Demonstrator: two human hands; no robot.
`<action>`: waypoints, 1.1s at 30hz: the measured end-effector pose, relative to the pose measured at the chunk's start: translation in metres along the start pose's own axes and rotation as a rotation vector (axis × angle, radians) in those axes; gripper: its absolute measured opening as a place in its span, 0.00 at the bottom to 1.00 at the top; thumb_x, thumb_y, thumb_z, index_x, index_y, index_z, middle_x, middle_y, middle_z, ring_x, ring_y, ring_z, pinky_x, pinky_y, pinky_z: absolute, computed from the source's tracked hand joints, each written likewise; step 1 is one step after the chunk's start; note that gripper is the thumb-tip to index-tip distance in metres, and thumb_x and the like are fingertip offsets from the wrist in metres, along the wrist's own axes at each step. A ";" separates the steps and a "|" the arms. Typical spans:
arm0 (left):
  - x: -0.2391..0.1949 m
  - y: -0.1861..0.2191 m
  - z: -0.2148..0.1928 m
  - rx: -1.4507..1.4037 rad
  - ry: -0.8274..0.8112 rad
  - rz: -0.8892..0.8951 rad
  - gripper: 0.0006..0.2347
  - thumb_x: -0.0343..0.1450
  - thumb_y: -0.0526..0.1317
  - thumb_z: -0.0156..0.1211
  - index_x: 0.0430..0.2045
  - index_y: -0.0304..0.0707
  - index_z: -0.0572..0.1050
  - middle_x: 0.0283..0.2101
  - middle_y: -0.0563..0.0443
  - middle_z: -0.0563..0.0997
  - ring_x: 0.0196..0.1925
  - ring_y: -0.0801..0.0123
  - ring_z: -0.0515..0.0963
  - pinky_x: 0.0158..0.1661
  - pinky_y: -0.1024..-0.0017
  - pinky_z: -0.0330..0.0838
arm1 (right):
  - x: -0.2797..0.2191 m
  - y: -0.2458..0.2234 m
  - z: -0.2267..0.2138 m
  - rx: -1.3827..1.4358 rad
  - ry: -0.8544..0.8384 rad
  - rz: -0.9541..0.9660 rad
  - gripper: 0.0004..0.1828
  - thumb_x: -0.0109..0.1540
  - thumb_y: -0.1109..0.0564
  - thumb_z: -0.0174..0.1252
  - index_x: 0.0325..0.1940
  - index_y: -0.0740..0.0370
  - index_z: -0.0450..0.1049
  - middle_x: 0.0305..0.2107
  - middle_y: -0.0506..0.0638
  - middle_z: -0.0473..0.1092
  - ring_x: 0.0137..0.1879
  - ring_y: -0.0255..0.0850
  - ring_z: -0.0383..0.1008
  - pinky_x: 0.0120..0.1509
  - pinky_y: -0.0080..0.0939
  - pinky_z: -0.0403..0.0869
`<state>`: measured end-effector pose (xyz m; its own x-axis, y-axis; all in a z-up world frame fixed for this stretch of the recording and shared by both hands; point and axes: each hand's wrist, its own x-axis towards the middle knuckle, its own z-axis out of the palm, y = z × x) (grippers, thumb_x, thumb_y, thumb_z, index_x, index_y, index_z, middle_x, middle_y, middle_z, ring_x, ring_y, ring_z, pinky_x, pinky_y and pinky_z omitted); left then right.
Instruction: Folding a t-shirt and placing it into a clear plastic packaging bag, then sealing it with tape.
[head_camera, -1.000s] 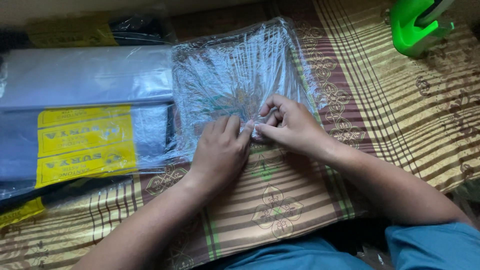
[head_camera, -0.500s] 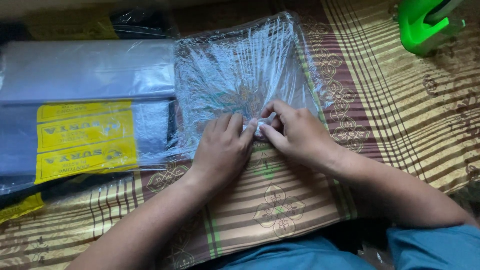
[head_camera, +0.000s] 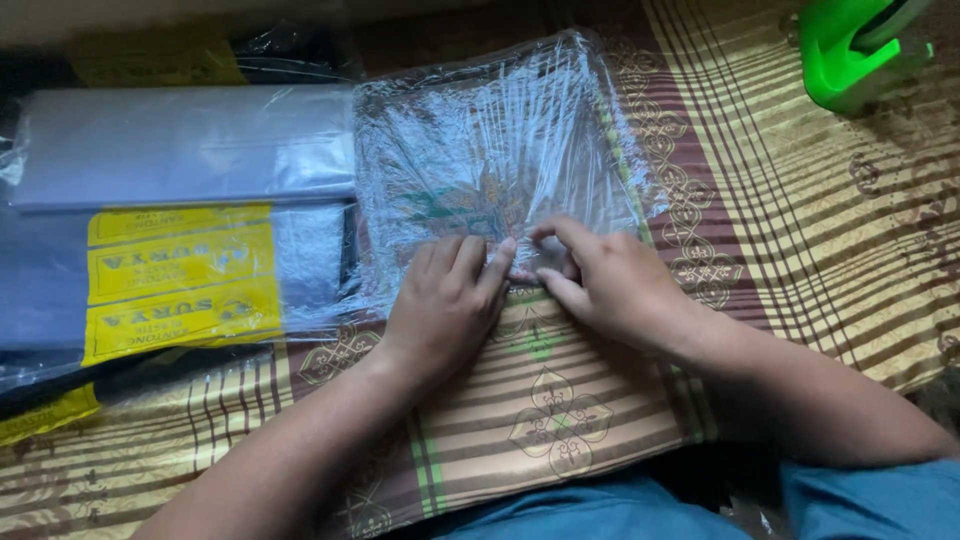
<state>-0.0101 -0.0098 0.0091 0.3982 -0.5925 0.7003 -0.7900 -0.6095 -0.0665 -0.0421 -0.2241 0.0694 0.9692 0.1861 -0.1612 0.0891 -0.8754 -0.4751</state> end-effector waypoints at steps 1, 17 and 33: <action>0.000 0.000 -0.001 -0.001 0.003 -0.001 0.11 0.71 0.41 0.54 0.40 0.39 0.81 0.30 0.48 0.67 0.33 0.54 0.73 0.31 0.62 0.65 | -0.004 0.002 0.002 -0.064 0.028 -0.035 0.23 0.60 0.49 0.59 0.59 0.46 0.68 0.20 0.50 0.77 0.33 0.58 0.80 0.40 0.61 0.76; -0.003 0.003 0.002 0.011 -0.019 -0.020 0.12 0.72 0.40 0.53 0.44 0.36 0.81 0.30 0.46 0.69 0.32 0.54 0.73 0.31 0.62 0.67 | 0.006 0.018 0.057 -0.543 0.306 -0.501 0.58 0.58 0.25 0.55 0.79 0.68 0.53 0.75 0.67 0.51 0.80 0.65 0.47 0.79 0.69 0.45; -0.017 -0.024 -0.034 0.181 -0.383 -0.183 0.23 0.56 0.58 0.71 0.31 0.40 0.74 0.30 0.50 0.71 0.31 0.57 0.77 0.30 0.59 0.70 | 0.010 0.056 -0.018 -0.706 0.345 -0.513 0.36 0.48 0.28 0.67 0.53 0.47 0.74 0.48 0.45 0.72 0.60 0.45 0.73 0.65 0.54 0.66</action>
<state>-0.0135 0.0324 0.0227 0.6943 -0.5977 0.4008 -0.6101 -0.7843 -0.1127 -0.0234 -0.2793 0.0571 0.7772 0.5809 0.2419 0.5336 -0.8122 0.2358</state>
